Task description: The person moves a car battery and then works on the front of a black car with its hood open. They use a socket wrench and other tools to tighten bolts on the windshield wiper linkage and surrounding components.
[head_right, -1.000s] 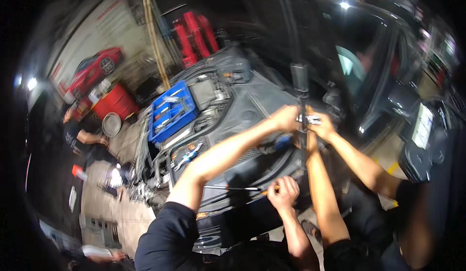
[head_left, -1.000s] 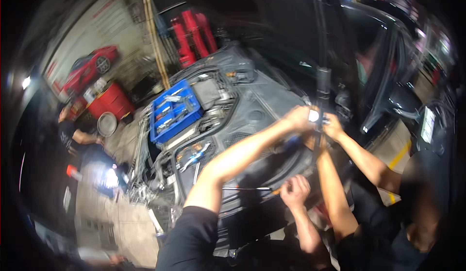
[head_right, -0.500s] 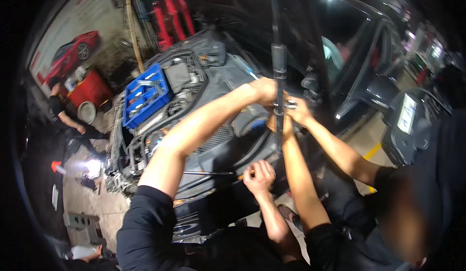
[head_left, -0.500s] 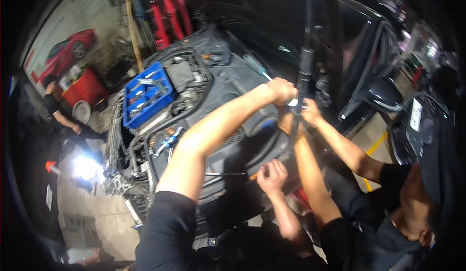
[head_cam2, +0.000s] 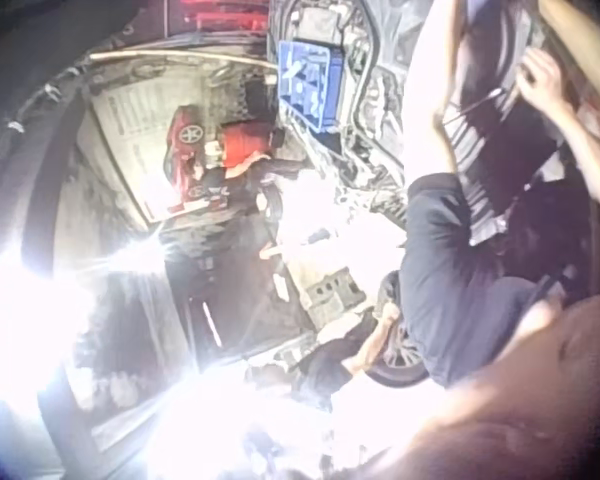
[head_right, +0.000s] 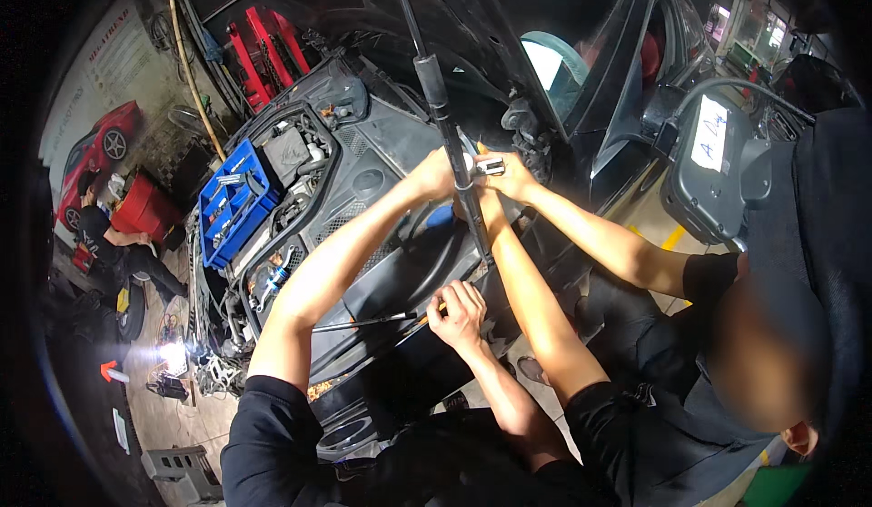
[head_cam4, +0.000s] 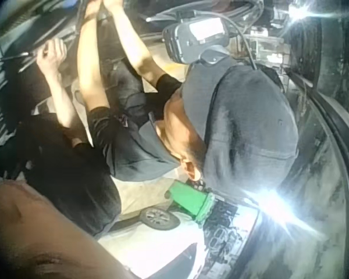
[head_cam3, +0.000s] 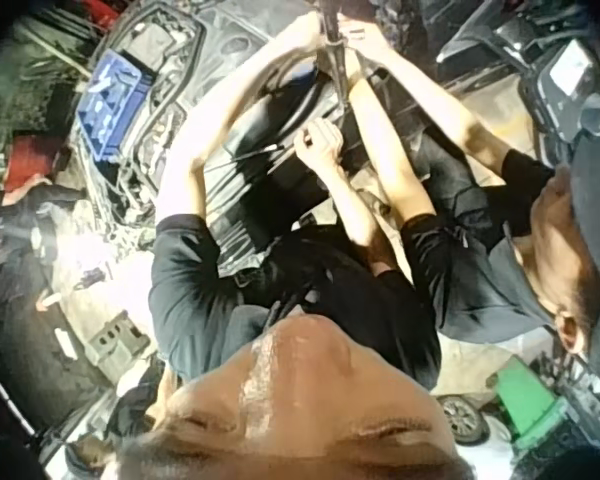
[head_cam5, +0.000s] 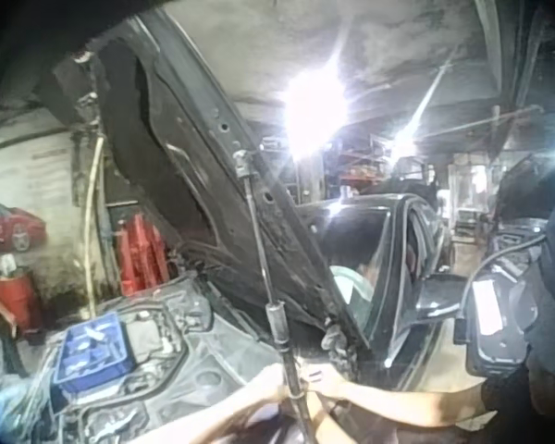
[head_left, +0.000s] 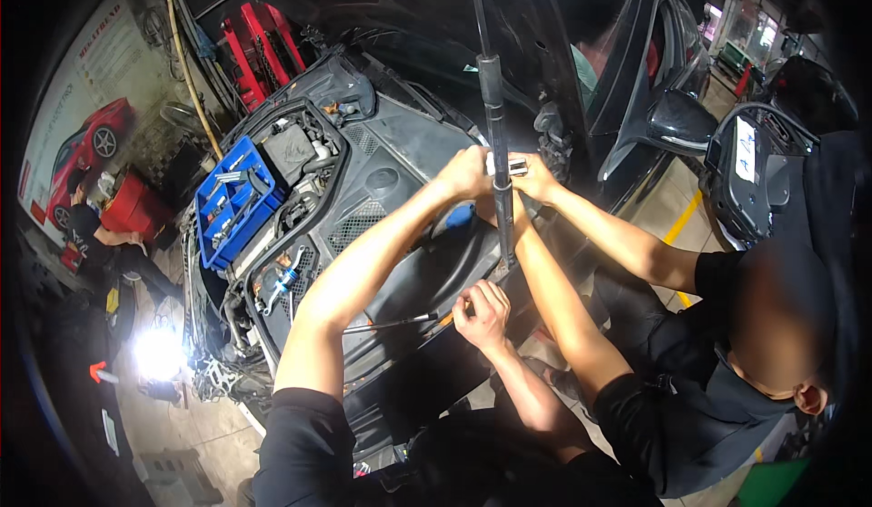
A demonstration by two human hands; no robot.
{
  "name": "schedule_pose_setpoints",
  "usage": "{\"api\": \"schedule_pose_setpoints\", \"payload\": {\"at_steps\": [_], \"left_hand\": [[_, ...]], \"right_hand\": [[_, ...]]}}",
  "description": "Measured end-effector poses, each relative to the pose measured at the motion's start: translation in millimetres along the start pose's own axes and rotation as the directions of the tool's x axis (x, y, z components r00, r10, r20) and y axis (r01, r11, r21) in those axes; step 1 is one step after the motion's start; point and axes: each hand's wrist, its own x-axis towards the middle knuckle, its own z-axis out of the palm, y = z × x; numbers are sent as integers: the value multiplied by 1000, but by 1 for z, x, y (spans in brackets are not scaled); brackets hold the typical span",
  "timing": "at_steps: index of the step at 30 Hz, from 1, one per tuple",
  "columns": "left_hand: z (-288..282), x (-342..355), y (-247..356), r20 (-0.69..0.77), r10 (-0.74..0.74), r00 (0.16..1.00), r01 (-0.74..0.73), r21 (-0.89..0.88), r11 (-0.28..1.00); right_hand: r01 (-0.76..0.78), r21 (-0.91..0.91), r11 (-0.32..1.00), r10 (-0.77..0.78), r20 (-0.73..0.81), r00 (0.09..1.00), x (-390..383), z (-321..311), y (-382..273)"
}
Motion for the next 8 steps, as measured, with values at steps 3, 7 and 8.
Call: {"api": "schedule_pose_setpoints", "payload": {"at_steps": [3,7,8], "left_hand": [[-28,13,-5,257,173,951,-243,276,930],[-36,23,9,372,88,924,-277,492,826],[-36,23,11,373,55,926,-263,535,803]], "right_hand": [[0,5,1000,-1,9,1000,-3,2,1],[-2,-6,1000,2,1,1000,-4,3,3],[-4,-10,1000,4,-2,1000,-5,2,3]]}}
